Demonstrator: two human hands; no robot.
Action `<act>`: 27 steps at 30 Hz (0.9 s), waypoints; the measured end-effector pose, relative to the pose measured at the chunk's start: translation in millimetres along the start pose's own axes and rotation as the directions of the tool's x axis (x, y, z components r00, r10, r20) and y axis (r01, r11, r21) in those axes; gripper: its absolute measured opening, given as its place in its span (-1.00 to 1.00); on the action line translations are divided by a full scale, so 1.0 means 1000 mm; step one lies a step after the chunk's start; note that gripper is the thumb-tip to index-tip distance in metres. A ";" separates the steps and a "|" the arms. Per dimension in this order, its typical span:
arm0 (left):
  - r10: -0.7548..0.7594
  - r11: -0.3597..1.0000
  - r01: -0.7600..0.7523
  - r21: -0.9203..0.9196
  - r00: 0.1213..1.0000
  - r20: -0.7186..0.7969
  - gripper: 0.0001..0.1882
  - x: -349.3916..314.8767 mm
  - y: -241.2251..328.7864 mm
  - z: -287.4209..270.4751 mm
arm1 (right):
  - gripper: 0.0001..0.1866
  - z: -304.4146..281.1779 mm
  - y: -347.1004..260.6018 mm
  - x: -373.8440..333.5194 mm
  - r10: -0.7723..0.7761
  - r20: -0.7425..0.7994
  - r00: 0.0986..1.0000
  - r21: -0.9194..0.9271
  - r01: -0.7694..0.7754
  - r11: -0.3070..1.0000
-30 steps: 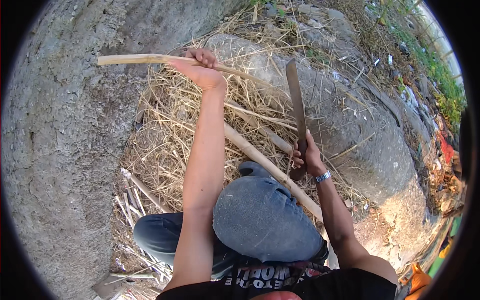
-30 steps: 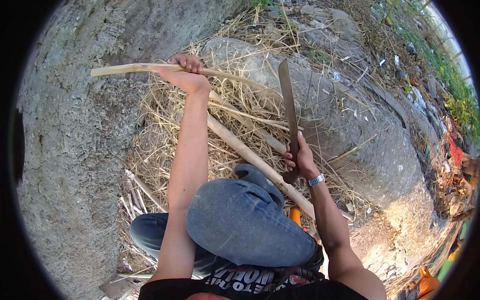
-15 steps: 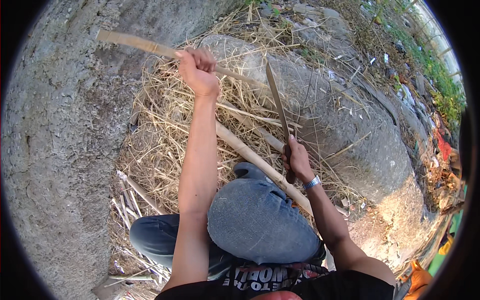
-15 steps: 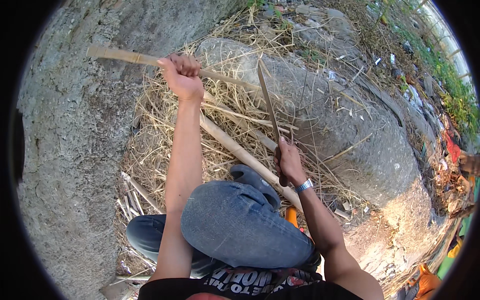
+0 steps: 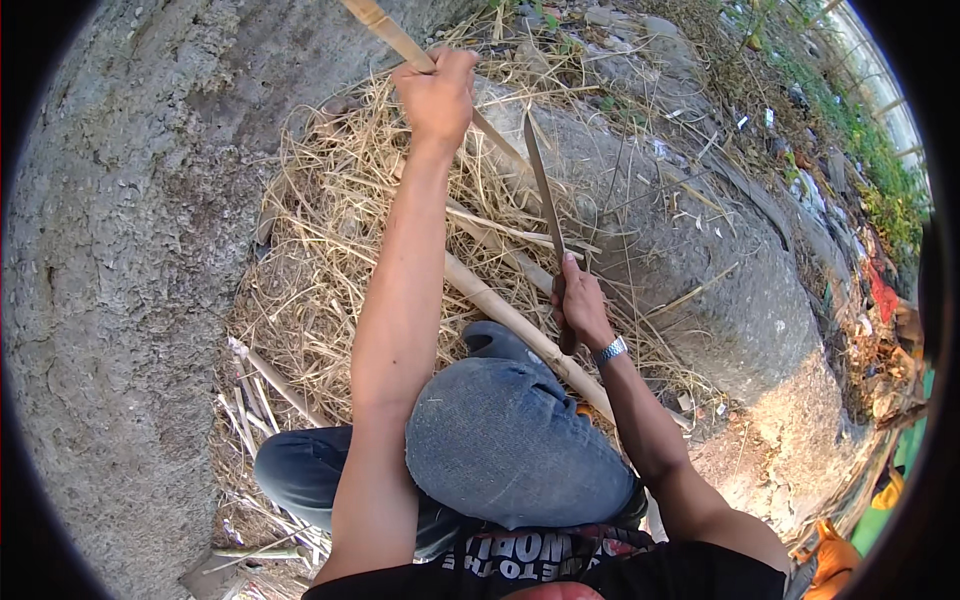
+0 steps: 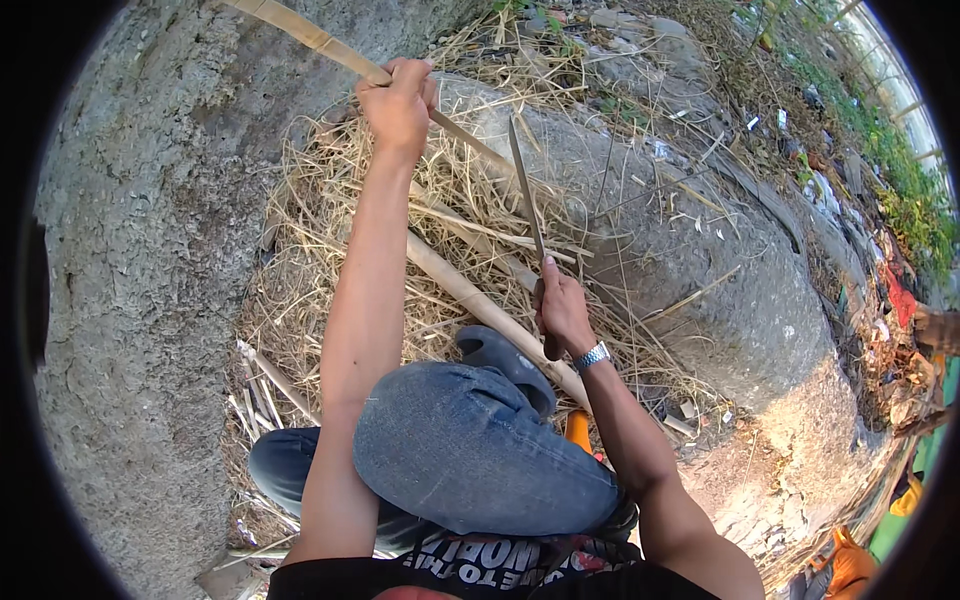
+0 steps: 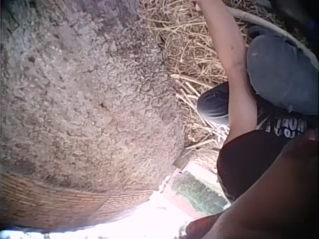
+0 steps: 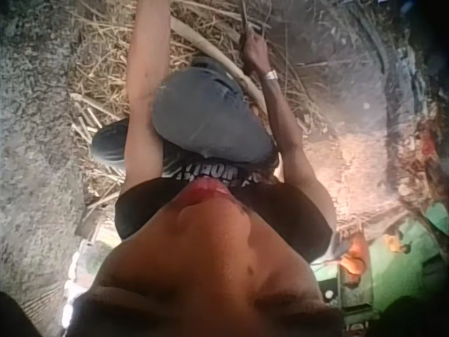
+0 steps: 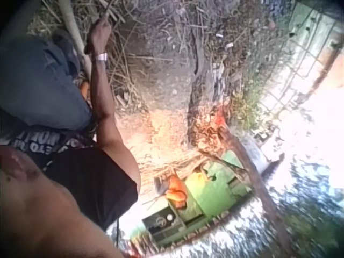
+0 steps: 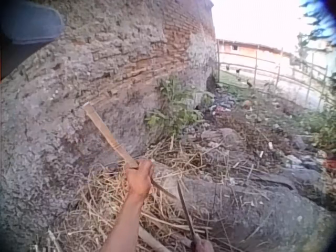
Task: The person uses a cleaver to shave and thin out strips of bamboo by hand. They hold the bamboo strip against their lap and slide the blade along the surface to remove layers, handling individual strips one at a time over a pile of bamboo scraps.
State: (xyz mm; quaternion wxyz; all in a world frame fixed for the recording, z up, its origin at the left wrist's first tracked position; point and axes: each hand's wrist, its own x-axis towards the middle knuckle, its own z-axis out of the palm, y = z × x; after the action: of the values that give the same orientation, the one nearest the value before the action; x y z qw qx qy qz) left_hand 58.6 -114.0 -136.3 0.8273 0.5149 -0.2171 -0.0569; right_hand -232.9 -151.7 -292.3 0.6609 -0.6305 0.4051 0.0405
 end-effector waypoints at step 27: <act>0.138 0.990 -0.138 0.011 0.990 -0.027 -0.60 -0.002 -0.012 -0.019 | -0.29 0.014 -0.012 0.004 0.121 0.060 0.991 0.084 -0.125 0.989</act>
State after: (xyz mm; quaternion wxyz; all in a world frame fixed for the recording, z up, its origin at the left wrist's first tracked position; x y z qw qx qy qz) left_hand 66.5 -103.7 -154.2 0.8300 0.5030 -0.2409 0.0086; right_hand -216.7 -144.1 -286.9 0.6950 -0.5733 0.4262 0.0808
